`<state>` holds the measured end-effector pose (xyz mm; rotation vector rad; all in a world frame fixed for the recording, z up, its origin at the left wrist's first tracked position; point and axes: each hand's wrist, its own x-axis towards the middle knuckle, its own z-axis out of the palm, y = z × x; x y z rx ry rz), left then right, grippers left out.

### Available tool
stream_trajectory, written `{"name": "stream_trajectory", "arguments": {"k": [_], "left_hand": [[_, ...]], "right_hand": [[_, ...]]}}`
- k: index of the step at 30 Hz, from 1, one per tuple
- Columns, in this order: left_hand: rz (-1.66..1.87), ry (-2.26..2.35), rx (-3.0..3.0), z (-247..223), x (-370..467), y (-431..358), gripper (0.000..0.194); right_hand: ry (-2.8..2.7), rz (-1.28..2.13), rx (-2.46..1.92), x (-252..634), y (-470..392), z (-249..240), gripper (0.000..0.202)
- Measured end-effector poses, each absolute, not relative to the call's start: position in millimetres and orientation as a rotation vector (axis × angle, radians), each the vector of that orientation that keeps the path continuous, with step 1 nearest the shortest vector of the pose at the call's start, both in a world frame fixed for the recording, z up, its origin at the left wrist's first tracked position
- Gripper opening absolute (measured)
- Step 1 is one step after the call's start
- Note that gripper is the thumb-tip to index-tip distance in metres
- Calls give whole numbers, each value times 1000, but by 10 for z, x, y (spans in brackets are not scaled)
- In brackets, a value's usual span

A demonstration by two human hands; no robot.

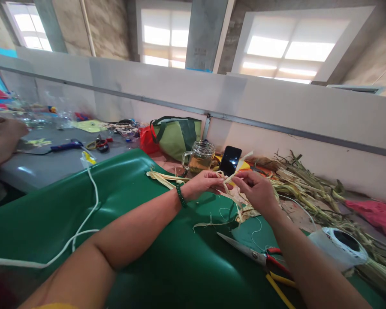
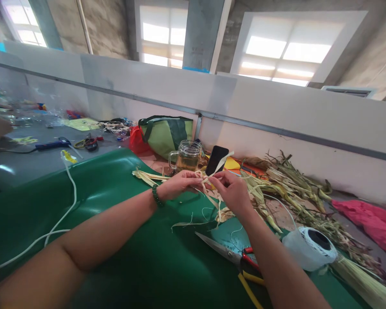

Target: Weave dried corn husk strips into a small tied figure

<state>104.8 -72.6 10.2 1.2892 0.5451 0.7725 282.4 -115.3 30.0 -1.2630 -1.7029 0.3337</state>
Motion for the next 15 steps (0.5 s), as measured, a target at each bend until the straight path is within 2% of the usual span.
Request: {"name": "stream_trajectory", "arguments": {"k": [4, 6, 8, 11, 15], "left_hand": [[684, 503, 1337, 102, 1042, -747, 36], [675, 510, 1331, 95, 1045, -739, 32], [698, 537, 1297, 85, 1052, -722, 30], [822, 589, 1210, 69, 1069, -703, 30], [893, 527, 1158, 61, 1093, -717, 39]], "right_hand": [[-1673, 577, -1331, 2858, -1096, 261, 42], [-1644, 554, -1260, 2848, -1115, 251, 39], [-1689, 342, -1167, 2808, -1167, 238, 31], [-1977, -157, -1012, 2701, -1275, 211, 18], [-2331, -685, -722, 2559, -1364, 186, 30]]}}
